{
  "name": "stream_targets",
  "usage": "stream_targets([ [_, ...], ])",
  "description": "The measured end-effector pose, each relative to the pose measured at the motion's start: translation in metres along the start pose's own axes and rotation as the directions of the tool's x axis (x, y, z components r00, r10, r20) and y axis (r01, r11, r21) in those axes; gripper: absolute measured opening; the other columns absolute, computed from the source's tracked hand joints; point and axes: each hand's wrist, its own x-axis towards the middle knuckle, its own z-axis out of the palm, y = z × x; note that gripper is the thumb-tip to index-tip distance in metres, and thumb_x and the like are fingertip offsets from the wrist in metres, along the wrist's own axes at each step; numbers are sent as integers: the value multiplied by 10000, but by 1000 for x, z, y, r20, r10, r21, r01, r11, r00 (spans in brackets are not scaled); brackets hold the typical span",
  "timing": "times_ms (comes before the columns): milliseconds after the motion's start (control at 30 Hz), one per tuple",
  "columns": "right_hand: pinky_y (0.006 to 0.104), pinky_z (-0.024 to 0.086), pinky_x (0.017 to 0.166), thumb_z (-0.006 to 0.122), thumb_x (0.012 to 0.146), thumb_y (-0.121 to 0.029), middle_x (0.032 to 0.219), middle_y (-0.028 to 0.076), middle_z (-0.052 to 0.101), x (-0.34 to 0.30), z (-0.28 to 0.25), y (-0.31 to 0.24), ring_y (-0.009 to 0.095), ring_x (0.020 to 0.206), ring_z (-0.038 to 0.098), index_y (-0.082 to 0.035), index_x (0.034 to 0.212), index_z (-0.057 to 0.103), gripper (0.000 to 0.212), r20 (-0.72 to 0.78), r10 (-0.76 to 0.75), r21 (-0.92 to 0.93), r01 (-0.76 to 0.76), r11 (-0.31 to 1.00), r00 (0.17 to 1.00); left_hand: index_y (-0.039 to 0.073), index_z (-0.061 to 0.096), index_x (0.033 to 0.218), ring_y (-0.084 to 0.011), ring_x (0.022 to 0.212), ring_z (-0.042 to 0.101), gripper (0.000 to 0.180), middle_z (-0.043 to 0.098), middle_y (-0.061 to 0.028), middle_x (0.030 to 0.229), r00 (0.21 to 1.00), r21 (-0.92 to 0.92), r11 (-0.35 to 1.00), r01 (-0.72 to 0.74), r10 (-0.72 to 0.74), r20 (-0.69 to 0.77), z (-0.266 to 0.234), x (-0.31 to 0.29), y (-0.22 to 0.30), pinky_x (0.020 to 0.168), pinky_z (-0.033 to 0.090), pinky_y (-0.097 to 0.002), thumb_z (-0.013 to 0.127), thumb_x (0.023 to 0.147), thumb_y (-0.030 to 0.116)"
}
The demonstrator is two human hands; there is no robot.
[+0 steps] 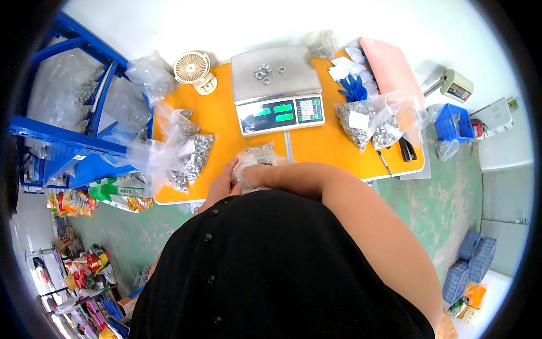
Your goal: The person weighs metal parts on an electronic scale, places them into plastic bags, and writes on a piece of paper with a pen.
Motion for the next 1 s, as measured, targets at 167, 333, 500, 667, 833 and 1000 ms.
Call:
stream_targets([
  [167, 390, 329, 950, 439, 843, -340, 1153, 156, 544, 15, 22, 20, 311, 1080, 491, -84, 1108, 578, 393, -122, -58, 18, 60, 998, 991, 98, 347, 1287, -316, 644, 577, 584, 575, -128, 681, 1000, -9, 1000, 22, -22, 14, -2, -2, 0, 595, 447, -381, 520, 730, 80],
  [333, 388, 330, 947, 423, 846, -372, 1154, 137, 546, 19, 32, 31, 308, 1064, 493, -117, 1125, 571, 406, -140, 142, 192, -114, 975, 980, 102, 362, 1278, -311, 641, 575, 569, 571, -122, 679, 999, -46, 999, 23, -21, 24, -4, -4, 1, 596, 445, -373, 526, 733, 76],
  [500, 387, 309, 963, 422, 841, -359, 1174, 150, 528, 15, 35, 34, 308, 1093, 471, -107, 1126, 569, 408, -181, 107, 221, -65, 973, 978, 101, 386, 1262, -305, 637, 572, 545, 563, -120, 676, 1000, -58, 998, 20, -19, 25, -3, -5, 2, 601, 444, -364, 531, 738, 71],
  [667, 386, 299, 975, 422, 834, -340, 1196, 160, 512, 14, 32, 32, 308, 1120, 456, -104, 1136, 563, 408, -108, 164, 277, -129, 952, 981, 101, 395, 1257, -300, 638, 571, 533, 555, -120, 674, 1000, -69, 998, -2, 4, 20, -1, -5, 1, 605, 443, -358, 531, 743, 64],
  [833, 391, 312, 969, 405, 829, -295, 1181, 166, 524, 3, 24, 25, 306, 1115, 472, -90, 1116, 578, 393, -96, 193, 280, -159, 947, 976, 98, 401, 1252, -295, 630, 569, 524, 549, -120, 669, 999, -94, 995, 34, -31, 24, -3, -8, 0, 601, 443, -352, 534, 746, 63],
  [1000, 386, 327, 958, 394, 832, -280, 1163, 155, 540, 25, 41, 49, 299, 1112, 480, -90, 1119, 579, 391, -88, 242, 175, -224, 959, 966, 98, 409, 1248, -289, 624, 568, 513, 546, -121, 665, 999, -104, 995, 3, 1, 39, -1, -3, 2, 592, 441, -347, 535, 751, 73],
])
